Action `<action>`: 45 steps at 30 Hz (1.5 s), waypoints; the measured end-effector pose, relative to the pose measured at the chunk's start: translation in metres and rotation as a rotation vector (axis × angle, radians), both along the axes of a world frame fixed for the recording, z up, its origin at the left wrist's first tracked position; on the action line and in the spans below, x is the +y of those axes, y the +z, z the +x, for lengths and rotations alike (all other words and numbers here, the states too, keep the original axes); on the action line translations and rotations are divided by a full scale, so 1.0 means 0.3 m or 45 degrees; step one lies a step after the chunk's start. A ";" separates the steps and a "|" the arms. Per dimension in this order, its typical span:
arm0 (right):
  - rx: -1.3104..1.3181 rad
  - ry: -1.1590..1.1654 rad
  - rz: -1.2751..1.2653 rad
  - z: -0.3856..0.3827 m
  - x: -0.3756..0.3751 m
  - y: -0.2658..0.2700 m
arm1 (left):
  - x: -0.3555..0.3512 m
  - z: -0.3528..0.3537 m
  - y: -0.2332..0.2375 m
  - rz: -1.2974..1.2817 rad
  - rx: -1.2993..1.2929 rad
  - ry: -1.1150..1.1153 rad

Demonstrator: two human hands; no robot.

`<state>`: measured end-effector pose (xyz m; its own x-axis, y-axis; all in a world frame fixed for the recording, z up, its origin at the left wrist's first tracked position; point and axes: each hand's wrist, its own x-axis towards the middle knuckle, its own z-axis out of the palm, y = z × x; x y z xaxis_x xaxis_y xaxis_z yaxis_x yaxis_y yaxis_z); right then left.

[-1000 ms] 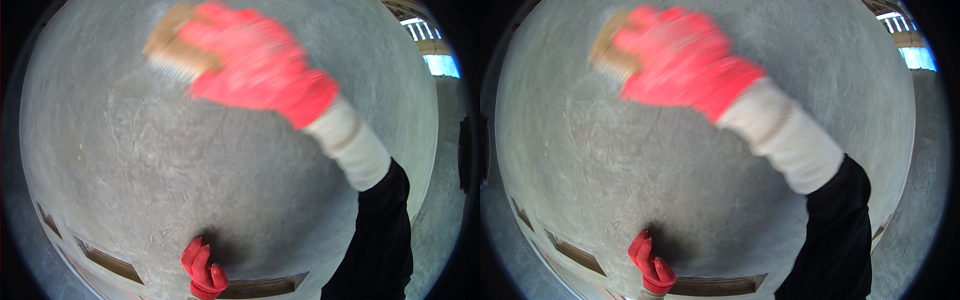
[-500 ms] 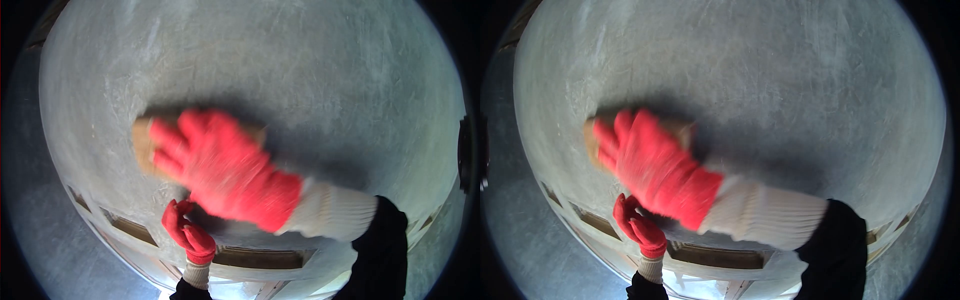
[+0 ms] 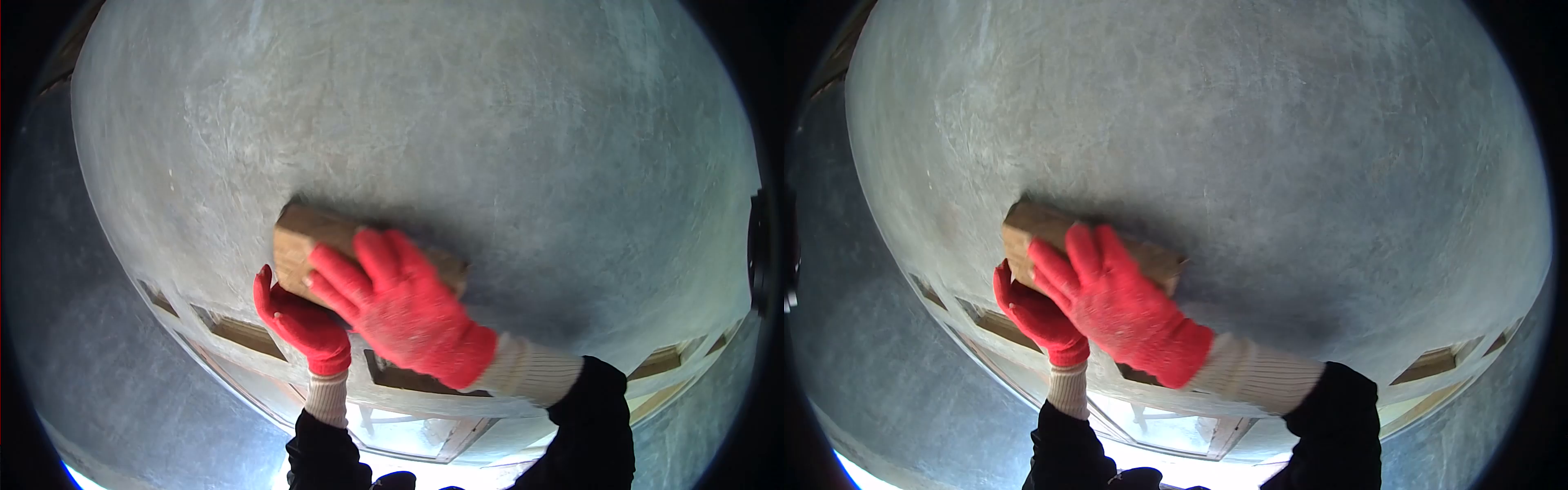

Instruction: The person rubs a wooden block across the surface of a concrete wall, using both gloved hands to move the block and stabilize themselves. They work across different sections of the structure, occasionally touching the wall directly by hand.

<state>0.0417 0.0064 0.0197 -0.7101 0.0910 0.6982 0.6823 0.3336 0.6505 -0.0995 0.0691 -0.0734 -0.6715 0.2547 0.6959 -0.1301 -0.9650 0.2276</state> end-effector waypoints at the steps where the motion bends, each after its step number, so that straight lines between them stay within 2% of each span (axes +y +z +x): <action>1: 0.004 -0.052 -0.007 0.062 -0.031 0.058 | -0.003 -0.057 -0.047 -0.247 0.226 0.360; 2: 0.469 0.012 -0.255 0.123 -0.068 0.126 | -0.004 -0.082 -0.035 -0.155 0.227 0.420; 4: 0.630 -0.002 0.240 0.314 -0.126 0.254 | 0.004 -0.145 -0.029 -0.107 0.227 0.495; 5: 0.590 0.139 0.471 0.448 -0.080 0.308 | 0.008 -0.158 -0.011 -0.123 0.232 0.487; 6: 0.594 0.127 0.455 0.432 -0.080 0.285 | 0.004 -0.165 0.017 -0.081 0.238 0.509; 8: 1.056 0.006 0.497 0.390 -0.088 0.200 | -0.012 -0.172 0.043 -0.066 0.250 0.497; 10: 0.852 -0.233 0.197 0.207 -0.110 -0.012 | -0.027 -0.150 0.067 0.007 0.264 0.448; 11: 0.798 -0.255 -0.066 0.106 -0.090 -0.173 | -0.039 -0.132 0.073 0.076 0.264 0.416; 13: 0.227 -0.144 0.111 -0.011 -0.001 -0.396 | -0.068 -0.107 0.084 0.083 0.336 0.501; 14: 0.239 -0.126 0.097 -0.006 -0.019 -0.401 | -0.078 -0.115 0.079 0.117 0.384 0.479; 16: 0.592 -0.253 -0.192 0.107 -0.085 -0.375 | -0.100 -0.144 0.068 0.185 0.440 0.455; 17: 0.690 -0.294 0.038 0.200 -0.109 -0.320 | -0.113 -0.177 0.060 0.184 0.440 0.466; 18: 0.836 -0.198 0.239 0.310 -0.124 -0.258 | -0.127 -0.221 0.048 0.153 0.422 0.486; 19: 1.159 -0.072 0.238 0.418 -0.129 -0.244 | -0.136 -0.260 0.035 0.126 0.398 0.505; 21: 1.691 -0.299 0.373 0.532 -0.154 -0.246 | -0.148 -0.311 0.009 0.063 0.297 0.522; 23: 1.431 -0.250 0.364 0.420 -0.121 -0.307 | -0.148 -0.289 0.011 0.084 0.310 0.468; 24: 1.320 -0.151 0.255 0.286 -0.094 -0.353 | -0.141 -0.268 0.020 0.084 0.306 0.467; 25: 1.062 -0.256 0.244 0.147 -0.090 -0.398 | -0.136 -0.235 0.027 0.126 0.370 0.454; 26: 1.063 -0.293 0.237 0.047 -0.074 -0.452 | -0.140 -0.205 0.025 0.159 0.440 0.426; 29: 0.449 -0.105 -0.034 -0.110 -0.012 -0.588 | -0.144 -0.166 0.052 0.207 0.462 0.319; 30: 0.470 -0.149 -0.034 -0.068 -0.030 -0.579 | -0.136 -0.172 0.064 0.271 0.482 0.321; 32: 0.841 -0.357 0.091 0.122 -0.104 -0.531 | -0.141 -0.206 0.054 0.203 0.523 0.361; 34: 1.381 -0.204 0.223 0.353 -0.148 -0.491 | -0.110 -0.244 0.018 0.170 0.520 0.355; 35: 1.866 -0.178 0.258 0.415 -0.160 -0.491 | -0.086 -0.264 -0.009 0.130 0.508 0.318; 37: 1.986 -0.291 0.288 0.399 -0.161 -0.507 | -0.068 -0.219 -0.013 -0.023 0.351 0.189; 38: 1.811 -0.153 0.192 0.318 -0.154 -0.524 | -0.059 -0.197 -0.018 -0.034 0.352 0.129; 39: 1.744 -0.045 -0.097 0.250 -0.128 -0.679 | -0.051 -0.179 -0.026 -0.041 0.357 0.066; 40: 1.173 -0.409 0.041 0.116 -0.161 -0.527 | -0.039 -0.164 -0.028 -0.012 0.371 0.011; 41: 0.853 -0.535 -0.018 0.036 -0.064 -0.706 | -0.041 -0.148 -0.026 -0.040 0.340 0.002; 42: 1.006 0.222 -0.297 -0.006 -0.084 -0.538 | -0.050 -0.122 -0.007 -0.118 0.306 0.072; 43: 0.873 0.038 -0.018 -0.051 -0.072 -0.495 | -0.063 -0.102 0.017 -0.192 0.274 0.151; 44: 0.851 0.054 0.101 -0.042 -0.053 -0.482 | -0.072 -0.107 0.027 -0.139 0.378 0.244; 45: 0.865 0.013 0.127 0.018 -0.087 -0.453 | -0.095 -0.101 0.038 -0.193 0.346 0.235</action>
<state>0.0470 -0.0197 -0.1162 -0.1123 -0.0013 0.9937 0.9469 0.3031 0.1074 -0.1297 0.0407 -0.0620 -0.5113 0.2604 0.8190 0.1278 -0.9193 0.3721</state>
